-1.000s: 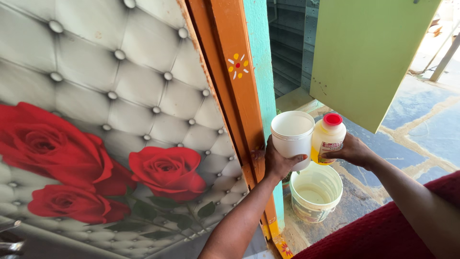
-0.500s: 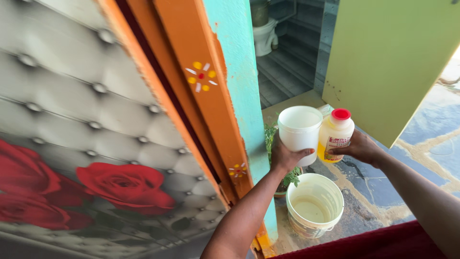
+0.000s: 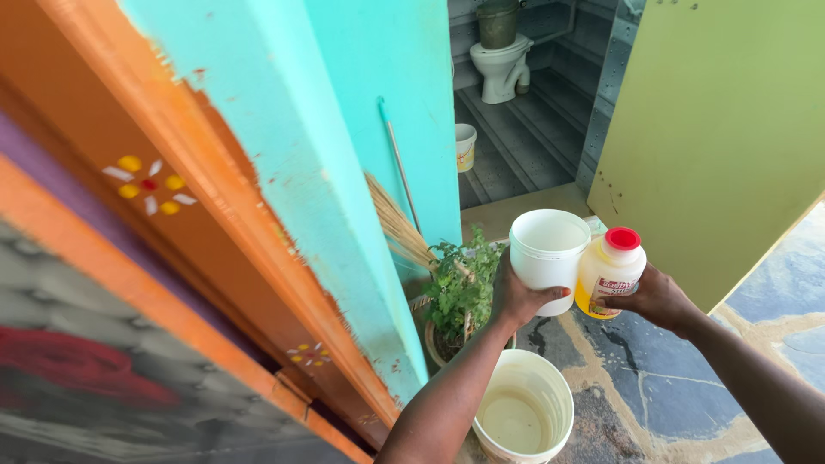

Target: The person picks up two containers from a table, carries them into a bathroom, and places them onto a recessed shelf.

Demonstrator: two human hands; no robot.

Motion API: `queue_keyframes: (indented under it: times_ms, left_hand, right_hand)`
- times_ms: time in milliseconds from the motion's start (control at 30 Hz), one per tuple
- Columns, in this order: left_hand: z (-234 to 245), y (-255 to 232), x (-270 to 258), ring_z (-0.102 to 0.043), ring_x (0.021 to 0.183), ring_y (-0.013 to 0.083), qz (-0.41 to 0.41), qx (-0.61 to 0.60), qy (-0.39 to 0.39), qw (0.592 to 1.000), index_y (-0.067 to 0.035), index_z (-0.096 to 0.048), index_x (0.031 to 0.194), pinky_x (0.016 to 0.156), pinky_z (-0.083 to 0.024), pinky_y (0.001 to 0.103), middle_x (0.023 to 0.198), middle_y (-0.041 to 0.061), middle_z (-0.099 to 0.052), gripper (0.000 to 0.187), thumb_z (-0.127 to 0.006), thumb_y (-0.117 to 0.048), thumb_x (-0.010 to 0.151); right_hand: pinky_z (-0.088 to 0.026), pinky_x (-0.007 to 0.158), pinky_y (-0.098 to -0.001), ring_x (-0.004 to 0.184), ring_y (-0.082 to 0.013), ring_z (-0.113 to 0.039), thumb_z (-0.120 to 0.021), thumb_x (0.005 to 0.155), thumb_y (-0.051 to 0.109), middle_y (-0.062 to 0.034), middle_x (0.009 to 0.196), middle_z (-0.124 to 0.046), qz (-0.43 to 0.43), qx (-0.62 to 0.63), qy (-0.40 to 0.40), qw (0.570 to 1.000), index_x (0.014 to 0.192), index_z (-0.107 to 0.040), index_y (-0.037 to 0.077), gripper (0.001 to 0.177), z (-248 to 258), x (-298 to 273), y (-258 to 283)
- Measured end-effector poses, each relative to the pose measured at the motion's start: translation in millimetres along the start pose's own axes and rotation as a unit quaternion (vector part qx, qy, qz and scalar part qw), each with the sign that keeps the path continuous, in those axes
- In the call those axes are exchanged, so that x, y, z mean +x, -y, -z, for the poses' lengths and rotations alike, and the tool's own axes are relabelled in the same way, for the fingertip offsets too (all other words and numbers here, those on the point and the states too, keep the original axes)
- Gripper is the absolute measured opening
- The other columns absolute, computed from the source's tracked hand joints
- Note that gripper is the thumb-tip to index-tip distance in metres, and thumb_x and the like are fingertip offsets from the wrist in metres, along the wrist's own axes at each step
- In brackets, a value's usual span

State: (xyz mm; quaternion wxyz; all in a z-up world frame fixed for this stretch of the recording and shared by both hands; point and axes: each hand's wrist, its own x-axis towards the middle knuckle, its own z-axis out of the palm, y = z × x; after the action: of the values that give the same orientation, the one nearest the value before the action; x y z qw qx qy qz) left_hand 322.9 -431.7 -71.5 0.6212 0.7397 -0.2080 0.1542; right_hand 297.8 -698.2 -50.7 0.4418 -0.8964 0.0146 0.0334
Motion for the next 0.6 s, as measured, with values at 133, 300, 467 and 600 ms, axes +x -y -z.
queue_keyframes:
  times_ms: [133, 300, 467, 600]
  left_hand:
    - [-17.1, -5.0, 15.1, -0.061, 0.130, 0.0294, -0.018, -0.016, 0.010, 1.000, -0.005, -0.045, 0.147, 0.109, -0.051, 0.044, 0.141, 0.014, -0.060, 0.112, -0.095, -0.051, 0.058]
    - [-35.9, -7.0, 39.0, -0.064, 0.130, 0.0291, -0.040, -0.015, 0.020, 0.999, -0.005, -0.044, 0.149, 0.109, -0.052, 0.043, 0.141, 0.014, -0.062, 0.112, -0.096, -0.051, 0.060]
    - [-60.5, 4.5, 67.2, -0.064, 0.130, 0.0278, -0.045, -0.051, 0.027, 0.997, -0.004, -0.043, 0.149, 0.109, -0.052, 0.043, 0.140, 0.015, -0.063, 0.114, -0.095, -0.052, 0.060]
    - [-85.6, 27.7, 101.7, -0.062, 0.132, 0.0292, -0.083, -0.049, 0.032, 0.995, -0.004, -0.043, 0.152, 0.109, -0.052, 0.044, 0.142, 0.016, -0.061, 0.111, -0.096, -0.050, 0.065]
  right_hand:
    - [-0.054, 0.106, -0.0434, 0.119, -0.0258, -0.071, -0.092, 0.065, 0.031, -0.0127, 0.126, -0.073, 0.007, -0.009, -0.021, 1.000, 0.134, -0.058, 0.011, 0.080, 15.0, 1.8, -3.0]
    - [-0.055, 0.106, -0.0425, 0.118, -0.0253, -0.073, -0.091, 0.067, 0.034, -0.0123, 0.126, -0.075, 0.007, -0.016, -0.022, 1.000, 0.131, -0.061, 0.010, 0.075, 36.5, 14.5, -9.8]
    - [-0.055, 0.106, -0.0424, 0.119, -0.0248, -0.071, -0.092, 0.065, 0.034, -0.0117, 0.126, -0.074, 0.029, -0.033, -0.028, 0.999, 0.133, -0.057, 0.011, 0.079, 59.0, 44.5, -25.6]
    - [-0.057, 0.106, -0.0426, 0.118, -0.0248, -0.074, -0.093, 0.064, 0.032, -0.0113, 0.123, -0.077, 0.037, -0.026, -0.030, 0.999, 0.129, -0.062, 0.011, 0.075, 77.8, 78.6, -45.0]
